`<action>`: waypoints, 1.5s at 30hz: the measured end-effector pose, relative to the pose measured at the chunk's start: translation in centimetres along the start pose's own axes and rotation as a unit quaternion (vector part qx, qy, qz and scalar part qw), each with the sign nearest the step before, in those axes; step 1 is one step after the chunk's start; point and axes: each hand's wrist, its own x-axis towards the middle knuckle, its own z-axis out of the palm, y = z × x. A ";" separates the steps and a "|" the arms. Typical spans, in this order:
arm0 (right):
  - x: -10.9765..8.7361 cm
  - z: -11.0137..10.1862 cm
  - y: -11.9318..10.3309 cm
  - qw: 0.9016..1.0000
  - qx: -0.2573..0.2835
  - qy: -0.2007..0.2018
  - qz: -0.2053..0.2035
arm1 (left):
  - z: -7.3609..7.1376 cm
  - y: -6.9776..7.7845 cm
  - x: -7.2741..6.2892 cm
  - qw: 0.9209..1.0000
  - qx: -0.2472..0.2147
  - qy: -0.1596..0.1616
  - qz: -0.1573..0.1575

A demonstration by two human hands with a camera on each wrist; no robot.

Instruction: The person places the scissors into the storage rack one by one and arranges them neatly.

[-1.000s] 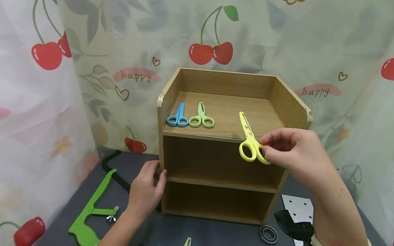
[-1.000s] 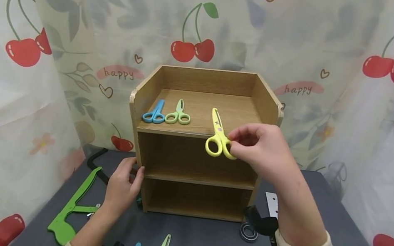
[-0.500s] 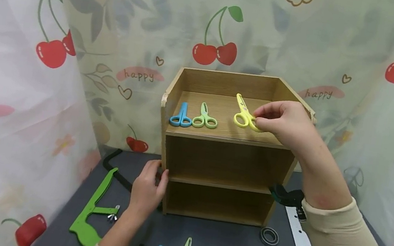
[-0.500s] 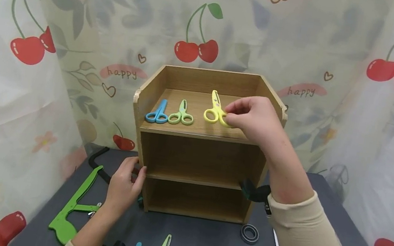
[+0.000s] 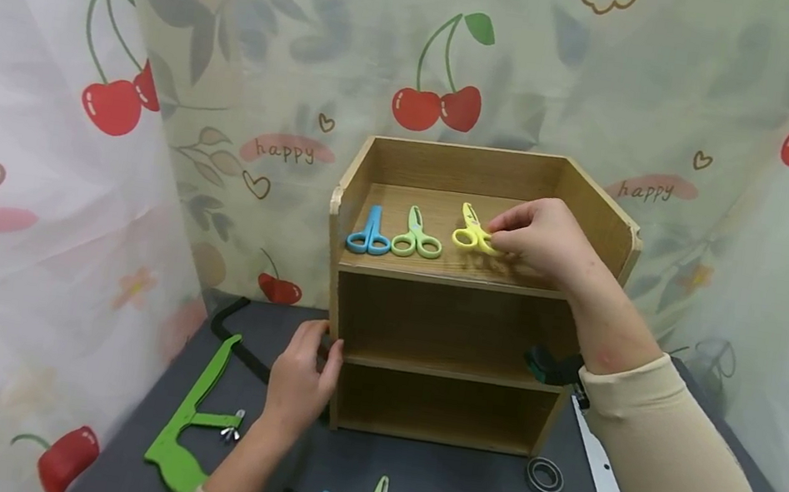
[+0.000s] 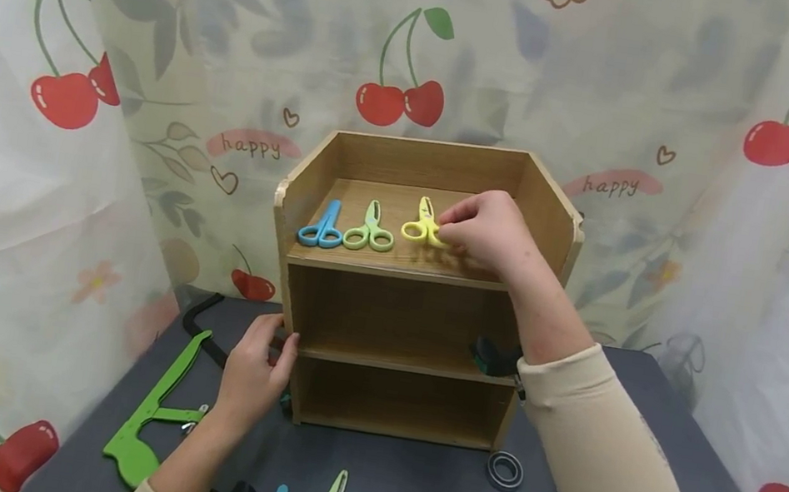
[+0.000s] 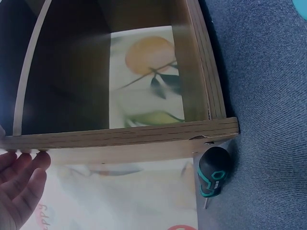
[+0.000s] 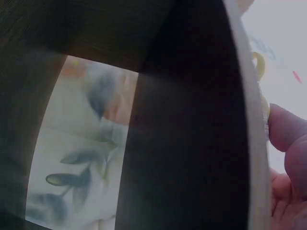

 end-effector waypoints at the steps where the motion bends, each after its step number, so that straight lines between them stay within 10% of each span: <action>1: 0.1 0.1 0.1 1.000 -0.010 -0.001 0.003 | 0.0 0.0 0.0 1.000 0.000 -0.001 -0.001; 30: -0.8 2.4 -1.2 0.975 -0.211 0.065 0.033 | 0.0 -0.2 -0.2 1.000 0.011 0.005 0.001; 45: -5.5 2.8 -2.2 0.978 -0.176 0.114 -0.018 | 0.2 -0.2 -0.2 1.000 0.011 0.006 0.001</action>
